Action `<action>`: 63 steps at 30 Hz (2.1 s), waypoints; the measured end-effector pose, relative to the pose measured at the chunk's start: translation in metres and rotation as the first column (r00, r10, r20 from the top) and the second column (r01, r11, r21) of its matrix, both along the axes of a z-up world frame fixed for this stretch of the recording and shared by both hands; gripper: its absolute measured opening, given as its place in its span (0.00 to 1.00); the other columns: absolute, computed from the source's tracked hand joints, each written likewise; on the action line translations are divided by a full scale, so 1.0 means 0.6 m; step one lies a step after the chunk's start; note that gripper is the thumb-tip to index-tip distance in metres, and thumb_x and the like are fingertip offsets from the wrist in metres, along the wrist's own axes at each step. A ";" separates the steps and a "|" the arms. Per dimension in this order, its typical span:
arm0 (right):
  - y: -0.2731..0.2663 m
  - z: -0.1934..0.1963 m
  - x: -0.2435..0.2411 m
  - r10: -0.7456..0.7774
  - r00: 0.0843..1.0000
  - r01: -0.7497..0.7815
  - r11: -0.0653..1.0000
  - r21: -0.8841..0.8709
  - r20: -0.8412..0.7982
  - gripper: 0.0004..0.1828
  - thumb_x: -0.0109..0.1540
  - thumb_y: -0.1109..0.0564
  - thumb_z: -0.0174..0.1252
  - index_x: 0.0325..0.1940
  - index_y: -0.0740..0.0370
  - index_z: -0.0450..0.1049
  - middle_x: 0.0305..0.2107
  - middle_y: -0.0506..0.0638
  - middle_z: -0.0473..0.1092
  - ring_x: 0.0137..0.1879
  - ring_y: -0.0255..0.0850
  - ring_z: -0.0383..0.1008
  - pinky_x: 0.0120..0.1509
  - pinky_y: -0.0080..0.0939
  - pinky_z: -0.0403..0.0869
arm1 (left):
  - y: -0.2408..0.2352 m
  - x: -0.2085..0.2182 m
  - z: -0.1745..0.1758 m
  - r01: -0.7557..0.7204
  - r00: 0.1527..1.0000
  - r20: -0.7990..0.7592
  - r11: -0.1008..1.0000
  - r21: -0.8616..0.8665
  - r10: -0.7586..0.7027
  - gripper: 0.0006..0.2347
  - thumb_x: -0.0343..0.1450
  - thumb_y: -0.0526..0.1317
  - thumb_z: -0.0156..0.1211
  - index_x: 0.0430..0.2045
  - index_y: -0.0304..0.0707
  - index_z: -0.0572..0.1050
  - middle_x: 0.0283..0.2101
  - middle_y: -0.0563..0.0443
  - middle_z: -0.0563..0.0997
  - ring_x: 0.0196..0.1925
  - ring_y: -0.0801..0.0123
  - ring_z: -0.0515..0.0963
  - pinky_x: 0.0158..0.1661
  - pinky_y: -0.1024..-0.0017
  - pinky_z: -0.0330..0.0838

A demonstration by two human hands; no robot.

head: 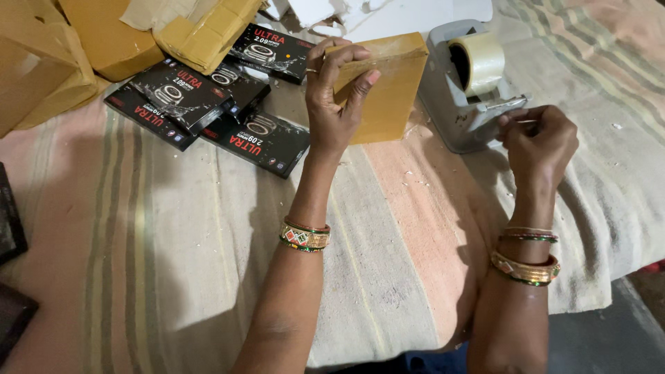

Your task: The person places smartwatch boxes into small cardboard shipping boxes, seals them with clear tape, and stacks them. They also open several smartwatch boxes to reveal the watch, strap, and charger inside before repacking them.

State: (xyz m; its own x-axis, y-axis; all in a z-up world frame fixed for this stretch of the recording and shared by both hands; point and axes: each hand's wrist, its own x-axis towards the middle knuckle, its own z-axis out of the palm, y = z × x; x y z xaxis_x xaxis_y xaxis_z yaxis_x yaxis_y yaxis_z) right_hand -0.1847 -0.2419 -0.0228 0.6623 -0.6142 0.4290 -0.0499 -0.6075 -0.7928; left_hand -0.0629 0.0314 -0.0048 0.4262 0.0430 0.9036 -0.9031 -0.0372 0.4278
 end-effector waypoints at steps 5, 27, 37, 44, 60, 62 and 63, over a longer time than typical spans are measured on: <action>-0.001 -0.005 0.007 -0.162 0.986 0.161 0.901 -0.402 0.032 0.09 0.63 0.62 0.73 0.38 0.67 0.78 0.28 0.58 0.78 0.32 0.42 0.80 0.33 0.41 0.75 | -0.002 0.006 -0.005 0.034 0.998 -0.048 0.999 -0.039 -0.036 0.10 0.74 0.41 0.68 0.45 0.40 0.77 0.52 0.53 0.74 0.59 0.68 0.73 0.56 0.70 0.78; -0.018 0.027 -0.037 0.003 0.988 0.024 0.984 -0.178 0.152 0.07 0.67 0.73 0.64 0.44 0.69 0.73 0.40 0.59 0.78 0.42 0.40 0.83 0.41 0.35 0.83 | -0.008 0.022 -0.014 -0.014 0.997 -0.077 0.999 -0.044 0.010 0.10 0.73 0.43 0.68 0.46 0.44 0.78 0.53 0.53 0.74 0.62 0.66 0.73 0.61 0.68 0.78; 0.178 0.168 -0.008 0.560 0.819 -0.348 0.660 -0.665 0.127 0.05 0.68 0.70 0.65 0.45 0.71 0.75 0.39 0.57 0.77 0.42 0.41 0.80 0.44 0.36 0.80 | 0.005 0.044 -0.019 0.040 0.999 0.020 0.998 0.044 -0.041 0.16 0.68 0.38 0.66 0.49 0.46 0.74 0.53 0.52 0.75 0.63 0.64 0.73 0.68 0.57 0.72; 0.227 0.164 0.055 0.404 0.913 -0.156 0.495 -0.855 0.067 0.04 0.70 0.58 0.69 0.43 0.57 0.81 0.35 0.47 0.78 0.37 0.38 0.78 0.37 0.37 0.74 | 0.023 0.018 -0.014 0.112 0.994 -0.011 0.992 0.052 -0.112 0.21 0.59 0.36 0.61 0.48 0.40 0.74 0.51 0.50 0.75 0.64 0.61 0.70 0.68 0.58 0.69; 0.223 0.197 0.056 0.347 0.916 -0.026 0.550 -0.835 0.200 0.32 0.53 0.53 0.83 0.54 0.63 0.73 0.25 0.47 0.77 0.31 0.36 0.81 0.33 0.32 0.75 | -0.004 0.017 -0.011 0.061 0.994 -0.094 0.998 0.016 -0.059 0.07 0.78 0.40 0.61 0.47 0.44 0.80 0.49 0.56 0.80 0.56 0.70 0.79 0.57 0.73 0.78; 0.216 0.199 0.055 0.365 0.913 -0.057 0.558 -0.828 0.183 0.31 0.56 0.54 0.83 0.55 0.65 0.73 0.26 0.48 0.77 0.37 0.37 0.82 0.38 0.32 0.77 | -0.012 0.017 -0.014 0.106 0.985 -0.136 0.994 -0.012 -0.107 0.07 0.78 0.41 0.59 0.46 0.44 0.79 0.51 0.55 0.78 0.56 0.70 0.80 0.51 0.74 0.81; 0.213 0.200 0.055 0.373 0.910 -0.066 0.560 -0.826 0.181 0.30 0.57 0.54 0.83 0.54 0.66 0.73 0.27 0.48 0.77 0.38 0.37 0.82 0.39 0.32 0.78 | -0.018 0.020 -0.015 0.130 0.979 -0.155 0.991 -0.025 -0.133 0.07 0.78 0.42 0.57 0.45 0.45 0.79 0.52 0.54 0.77 0.56 0.71 0.80 0.49 0.74 0.82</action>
State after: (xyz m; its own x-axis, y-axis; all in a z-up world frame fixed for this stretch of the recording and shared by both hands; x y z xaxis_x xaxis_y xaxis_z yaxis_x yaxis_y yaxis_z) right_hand -0.1516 -0.1142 0.0969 0.4675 0.2201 0.8562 0.3191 -0.9452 0.0688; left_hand -0.0509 0.0208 -0.0136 0.5645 -0.0097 0.8254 -0.8220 0.0848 0.5631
